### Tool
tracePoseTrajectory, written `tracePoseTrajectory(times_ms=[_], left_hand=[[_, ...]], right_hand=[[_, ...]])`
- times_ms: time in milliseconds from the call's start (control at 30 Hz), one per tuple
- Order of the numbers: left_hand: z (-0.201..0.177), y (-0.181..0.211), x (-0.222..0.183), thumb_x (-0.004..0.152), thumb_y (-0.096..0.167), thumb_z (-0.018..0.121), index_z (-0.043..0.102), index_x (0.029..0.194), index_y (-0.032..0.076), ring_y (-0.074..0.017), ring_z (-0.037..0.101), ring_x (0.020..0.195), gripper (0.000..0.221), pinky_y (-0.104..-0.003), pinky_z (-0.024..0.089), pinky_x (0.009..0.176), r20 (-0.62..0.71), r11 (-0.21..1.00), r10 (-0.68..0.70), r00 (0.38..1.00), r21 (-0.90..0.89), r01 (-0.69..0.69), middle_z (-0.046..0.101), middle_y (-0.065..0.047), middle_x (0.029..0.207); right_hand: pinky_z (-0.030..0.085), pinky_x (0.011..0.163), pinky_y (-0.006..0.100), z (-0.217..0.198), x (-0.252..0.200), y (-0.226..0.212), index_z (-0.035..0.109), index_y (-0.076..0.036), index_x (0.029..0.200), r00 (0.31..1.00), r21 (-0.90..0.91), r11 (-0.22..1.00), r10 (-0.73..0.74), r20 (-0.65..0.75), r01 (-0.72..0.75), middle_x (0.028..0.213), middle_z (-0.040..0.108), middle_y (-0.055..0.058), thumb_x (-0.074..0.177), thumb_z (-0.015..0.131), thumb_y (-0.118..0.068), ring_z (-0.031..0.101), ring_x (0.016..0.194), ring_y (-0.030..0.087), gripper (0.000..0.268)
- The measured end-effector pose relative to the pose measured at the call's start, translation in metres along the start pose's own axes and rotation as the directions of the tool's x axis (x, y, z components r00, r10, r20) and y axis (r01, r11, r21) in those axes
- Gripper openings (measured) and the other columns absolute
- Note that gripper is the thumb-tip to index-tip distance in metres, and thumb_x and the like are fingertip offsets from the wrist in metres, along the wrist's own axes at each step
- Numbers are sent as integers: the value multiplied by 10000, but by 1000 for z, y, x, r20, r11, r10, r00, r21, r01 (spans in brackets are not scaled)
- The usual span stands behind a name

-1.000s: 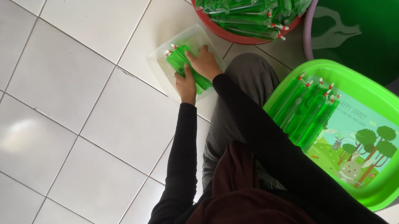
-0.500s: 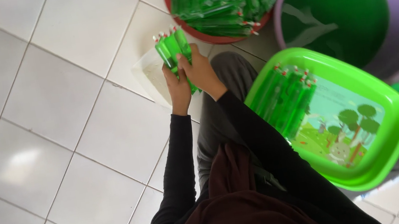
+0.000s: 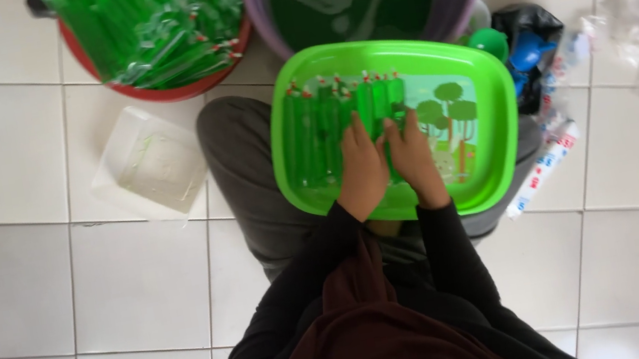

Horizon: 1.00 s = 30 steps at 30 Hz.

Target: Arranging green liquid-filled plastic tubes onto a green tray

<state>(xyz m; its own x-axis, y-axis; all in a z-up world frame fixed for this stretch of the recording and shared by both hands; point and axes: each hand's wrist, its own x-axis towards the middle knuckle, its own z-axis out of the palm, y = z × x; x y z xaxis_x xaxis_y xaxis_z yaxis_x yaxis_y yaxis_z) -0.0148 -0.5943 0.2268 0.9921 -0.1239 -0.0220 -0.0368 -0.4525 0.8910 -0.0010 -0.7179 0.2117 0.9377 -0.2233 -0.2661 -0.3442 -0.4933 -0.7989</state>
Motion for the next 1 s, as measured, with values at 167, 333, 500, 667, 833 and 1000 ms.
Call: tracePoseTrajectory(times_ms=[167, 333, 500, 667, 833, 1000], left_hand=[[-6, 20, -1, 1053, 18, 506, 284, 1546, -125, -454, 434, 1274, 559, -549, 437, 1076, -38, 947, 179, 983, 276, -161, 384, -308, 1421], [-10, -6, 3, 1129, 144, 438, 243, 1670, 185, -432, 220, 1539, 577, -658, 252, 1186, -116, 798, 360, 925, 552, -241, 198, -161, 1688], [-11, -15, 3, 1148, 320, 361, 241, 1674, 204, -418, 117, 1599, 552, -654, 251, 1211, -23, 811, 292, 956, 536, -235, 130, -131, 1747], [-28, -30, 1, 1143, 387, 352, 265, 1658, 173, -414, 155, 1588, 564, -636, 238, 1222, -13, 844, 264, 964, 486, -225, 168, -136, 1733], [-135, -46, 44, 1132, 263, 417, 451, 1559, 97, -368, 358, 1518, 459, -520, 274, 1256, -305, 981, 165, 938, 151, -123, 373, -175, 1633], [-249, -204, 125, 1082, 219, 599, 601, 1365, 21, -396, 607, 1251, 345, -480, 442, 1119, -719, 932, 273, 639, 361, 8, 622, -222, 1298]], right_hand=[[616, 800, 545, -4, -2, 18, 424, 81, 1479, 960, -126, 963, -253, -120, 238, 1280, 503, 385, 1034, 584, -122, 562, 1133, 599, 515], [423, 1135, 545, 1, 1, 35, 327, -136, 1631, 896, -245, 914, -379, -234, 322, 1569, 369, 167, 1095, 574, -223, 424, 1388, 417, 597], [155, 1248, 593, 4, -8, 36, 160, -61, 1660, 894, -160, 900, -427, -139, 405, 1678, 196, 270, 1119, 443, -221, 199, 1524, 499, 631], [155, 1234, 602, 17, -4, 44, 170, 8, 1639, 870, -194, 862, -488, -72, 468, 1647, 213, 314, 1080, 547, -230, 224, 1490, 542, 715], [93, 1231, 589, 1, 1, -1, 164, -142, 1681, 926, -172, 932, -345, -154, 319, 1691, 197, 234, 1102, 498, -244, 165, 1544, 464, 677], [326, 1174, 460, 29, 42, -106, 431, -121, 1538, 838, 265, 801, -543, -56, 537, 1478, 588, 133, 1077, 510, -90, 510, 1421, 305, 468]])
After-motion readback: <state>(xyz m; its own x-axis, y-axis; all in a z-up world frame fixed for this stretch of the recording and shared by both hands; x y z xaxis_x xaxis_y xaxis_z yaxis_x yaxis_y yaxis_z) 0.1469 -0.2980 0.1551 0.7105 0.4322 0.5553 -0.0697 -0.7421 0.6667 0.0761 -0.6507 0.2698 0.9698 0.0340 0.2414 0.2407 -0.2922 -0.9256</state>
